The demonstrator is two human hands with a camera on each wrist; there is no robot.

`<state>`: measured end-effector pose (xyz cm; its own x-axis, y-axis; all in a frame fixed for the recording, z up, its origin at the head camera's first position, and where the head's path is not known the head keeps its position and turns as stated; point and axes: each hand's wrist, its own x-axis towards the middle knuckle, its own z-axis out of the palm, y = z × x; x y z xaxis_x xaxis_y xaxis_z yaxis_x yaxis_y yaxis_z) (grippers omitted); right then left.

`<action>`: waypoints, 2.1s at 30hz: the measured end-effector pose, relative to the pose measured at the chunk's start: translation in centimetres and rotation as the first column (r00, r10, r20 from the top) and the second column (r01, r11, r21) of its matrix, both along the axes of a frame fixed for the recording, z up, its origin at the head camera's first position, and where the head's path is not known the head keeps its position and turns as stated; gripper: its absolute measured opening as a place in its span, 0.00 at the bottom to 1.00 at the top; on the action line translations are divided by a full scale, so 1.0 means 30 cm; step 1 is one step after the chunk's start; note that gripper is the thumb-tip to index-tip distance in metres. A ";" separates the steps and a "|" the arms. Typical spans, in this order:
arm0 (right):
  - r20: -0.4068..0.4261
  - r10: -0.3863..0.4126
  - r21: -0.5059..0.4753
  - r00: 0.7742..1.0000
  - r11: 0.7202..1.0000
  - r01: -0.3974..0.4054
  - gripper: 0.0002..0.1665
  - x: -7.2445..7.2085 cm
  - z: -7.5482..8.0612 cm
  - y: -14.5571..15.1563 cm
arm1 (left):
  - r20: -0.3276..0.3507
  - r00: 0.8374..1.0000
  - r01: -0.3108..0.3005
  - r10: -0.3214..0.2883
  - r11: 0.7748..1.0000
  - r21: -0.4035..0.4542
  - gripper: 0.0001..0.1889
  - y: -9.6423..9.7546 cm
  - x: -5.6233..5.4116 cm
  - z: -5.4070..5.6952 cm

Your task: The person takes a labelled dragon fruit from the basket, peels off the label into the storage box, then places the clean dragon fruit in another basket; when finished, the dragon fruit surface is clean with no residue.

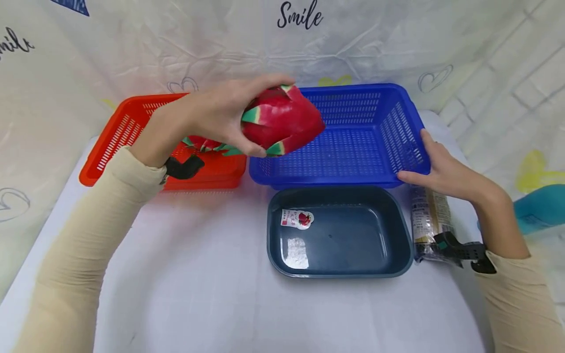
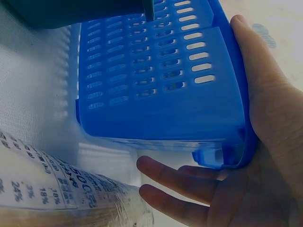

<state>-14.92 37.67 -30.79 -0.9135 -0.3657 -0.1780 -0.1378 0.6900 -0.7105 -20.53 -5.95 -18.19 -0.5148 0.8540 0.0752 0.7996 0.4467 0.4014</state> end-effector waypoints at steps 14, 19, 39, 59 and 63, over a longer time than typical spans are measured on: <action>0.018 -0.013 0.018 1.000 1.000 0.013 0.61 0.004 0.017 -0.007 | 0.087 0.995 -0.023 0.052 0.953 -0.301 0.54 0.241 -0.257 -0.066; 0.016 -0.015 0.019 1.000 1.000 0.015 0.61 0.004 0.018 -0.006 | 0.118 0.992 0.003 0.040 0.939 -0.345 0.54 0.305 -0.284 -0.094; 0.014 -0.016 0.022 1.000 1.000 0.015 0.62 0.007 0.024 -0.015 | 0.228 0.965 -0.027 0.130 0.912 -0.408 0.53 0.428 -0.370 -0.223; 0.023 -0.029 0.032 0.999 0.999 0.028 0.61 0.006 0.017 -0.022 | 0.191 0.954 -0.094 0.233 0.833 -0.546 0.54 0.459 -0.331 -0.285; 0.032 -0.036 0.043 0.999 0.998 0.034 0.61 0.011 0.018 -0.020 | 0.135 0.957 -0.127 0.257 0.788 -0.602 0.55 0.461 -0.315 -0.274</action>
<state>-14.58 37.08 -30.26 -0.9191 -0.3252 -0.2224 -0.0906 0.7237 -0.6841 -29.97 7.87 -26.41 -0.6205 0.5830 -0.5246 0.6039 0.7819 0.1547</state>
